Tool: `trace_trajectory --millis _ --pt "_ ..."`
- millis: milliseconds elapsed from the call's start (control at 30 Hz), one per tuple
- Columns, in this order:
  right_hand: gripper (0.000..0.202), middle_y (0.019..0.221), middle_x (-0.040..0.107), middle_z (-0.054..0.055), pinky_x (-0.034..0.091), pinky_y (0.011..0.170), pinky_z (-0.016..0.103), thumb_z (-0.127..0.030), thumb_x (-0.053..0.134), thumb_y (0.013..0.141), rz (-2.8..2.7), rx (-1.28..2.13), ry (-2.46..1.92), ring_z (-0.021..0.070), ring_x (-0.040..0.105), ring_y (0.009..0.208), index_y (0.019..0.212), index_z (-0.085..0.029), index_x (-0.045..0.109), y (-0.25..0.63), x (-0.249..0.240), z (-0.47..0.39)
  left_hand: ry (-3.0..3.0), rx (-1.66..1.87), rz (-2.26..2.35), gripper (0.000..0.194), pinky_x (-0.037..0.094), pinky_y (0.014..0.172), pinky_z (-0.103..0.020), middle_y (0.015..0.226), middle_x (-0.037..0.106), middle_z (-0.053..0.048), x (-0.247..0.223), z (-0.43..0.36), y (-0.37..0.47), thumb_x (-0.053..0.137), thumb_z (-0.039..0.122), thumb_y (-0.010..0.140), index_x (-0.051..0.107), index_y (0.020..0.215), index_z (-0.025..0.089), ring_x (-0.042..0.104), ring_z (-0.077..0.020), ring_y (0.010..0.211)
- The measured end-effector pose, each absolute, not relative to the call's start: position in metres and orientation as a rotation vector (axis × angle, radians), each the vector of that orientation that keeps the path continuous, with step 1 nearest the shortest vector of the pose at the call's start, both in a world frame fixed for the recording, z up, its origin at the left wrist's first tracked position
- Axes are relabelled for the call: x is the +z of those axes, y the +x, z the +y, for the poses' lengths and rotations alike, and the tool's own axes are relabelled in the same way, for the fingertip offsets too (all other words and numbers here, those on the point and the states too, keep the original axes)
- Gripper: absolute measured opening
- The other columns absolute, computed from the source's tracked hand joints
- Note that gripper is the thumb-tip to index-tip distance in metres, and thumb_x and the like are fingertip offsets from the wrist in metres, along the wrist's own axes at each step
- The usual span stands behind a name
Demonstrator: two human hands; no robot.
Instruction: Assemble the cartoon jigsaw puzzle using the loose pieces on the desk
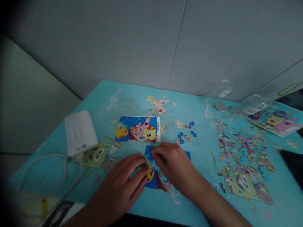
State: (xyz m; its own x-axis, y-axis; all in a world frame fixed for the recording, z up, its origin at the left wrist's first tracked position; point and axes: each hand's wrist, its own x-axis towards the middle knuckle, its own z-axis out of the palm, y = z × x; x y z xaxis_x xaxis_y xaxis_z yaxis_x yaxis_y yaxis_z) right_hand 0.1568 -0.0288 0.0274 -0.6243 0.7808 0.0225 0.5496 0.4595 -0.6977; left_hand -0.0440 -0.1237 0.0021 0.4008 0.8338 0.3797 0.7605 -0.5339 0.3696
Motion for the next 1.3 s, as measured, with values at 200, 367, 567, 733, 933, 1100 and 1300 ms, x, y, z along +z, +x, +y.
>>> trace_trajectory --millis 200,367,567,733,933,1100,1300 --pt "0.016 0.097 0.070 0.001 0.048 0.082 0.032 -0.018 0.062 0.099 -2.480 0.864 -1.044 0.0168 0.065 0.090 0.105 -0.026 0.075 0.160 0.025 -0.033 2.510 0.772 1.442 0.024 0.056 0.101 -0.049 0.124 0.063 -0.013 0.000 -0.124 -0.044 0.058 0.015 0.095 0.065 0.119 0.013 0.058 -0.0295 0.121" --pt "0.010 0.092 0.067 0.002 0.043 0.085 0.041 -0.022 0.065 0.098 -2.705 0.554 -1.000 0.0209 0.062 0.087 0.099 -0.024 0.074 0.158 0.029 -0.039 2.515 0.775 1.442 0.024 0.056 0.101 -0.049 0.122 0.064 -0.013 0.000 -0.125 -0.044 0.057 0.013 0.095 0.065 0.117 0.013 0.059 -0.0287 0.119" --pt "0.019 0.099 0.069 0.004 0.041 0.089 0.044 -0.020 0.073 0.092 -2.778 0.323 -0.933 0.0225 0.062 0.086 0.111 -0.024 0.072 0.159 0.033 -0.045 2.507 0.758 1.444 0.024 0.055 0.102 -0.049 0.124 0.063 -0.012 -0.001 -0.125 -0.045 0.057 0.014 0.096 0.064 0.119 0.014 0.057 -0.0291 0.122" --pt "0.020 0.112 0.073 0.007 0.042 0.089 0.044 -0.021 0.067 0.095 -2.765 0.215 -0.804 0.0240 0.063 0.090 0.115 -0.020 0.070 0.161 0.028 -0.047 2.499 0.770 1.464 0.022 0.055 0.103 -0.048 0.125 0.064 -0.012 0.000 -0.126 -0.044 0.056 0.016 0.096 0.065 0.117 0.014 0.057 -0.0286 0.122" --pt "0.026 0.125 0.073 0.008 0.042 0.094 0.052 -0.019 0.065 0.093 -2.824 0.002 -0.676 0.0302 0.063 0.101 0.118 -0.019 0.070 0.167 0.019 -0.050 2.507 0.765 1.472 0.024 0.055 0.104 -0.046 0.124 0.064 -0.011 0.000 -0.125 -0.043 0.056 0.017 0.096 0.065 0.118 0.014 0.058 -0.0287 0.122" --pt "0.030 0.131 0.070 0.008 0.042 0.094 0.053 -0.017 0.066 0.091 -2.855 -0.033 -0.676 0.0323 0.063 0.105 0.121 -0.017 0.069 0.167 0.015 -0.054 2.501 0.764 1.455 0.023 0.054 0.105 -0.046 0.125 0.063 -0.011 0.000 -0.126 -0.044 0.057 0.017 0.097 0.065 0.118 0.013 0.056 -0.0285 0.123" --pt "0.025 0.120 0.075 0.006 0.046 0.092 0.046 -0.020 0.061 0.097 -2.744 0.288 -0.734 0.0253 0.067 0.098 0.121 -0.018 0.069 0.168 0.024 -0.048 2.455 0.782 1.421 0.021 0.053 0.104 -0.047 0.124 0.063 -0.011 0.004 -0.124 -0.045 0.053 0.018 0.100 0.064 0.118 0.014 0.056 -0.0273 0.123"
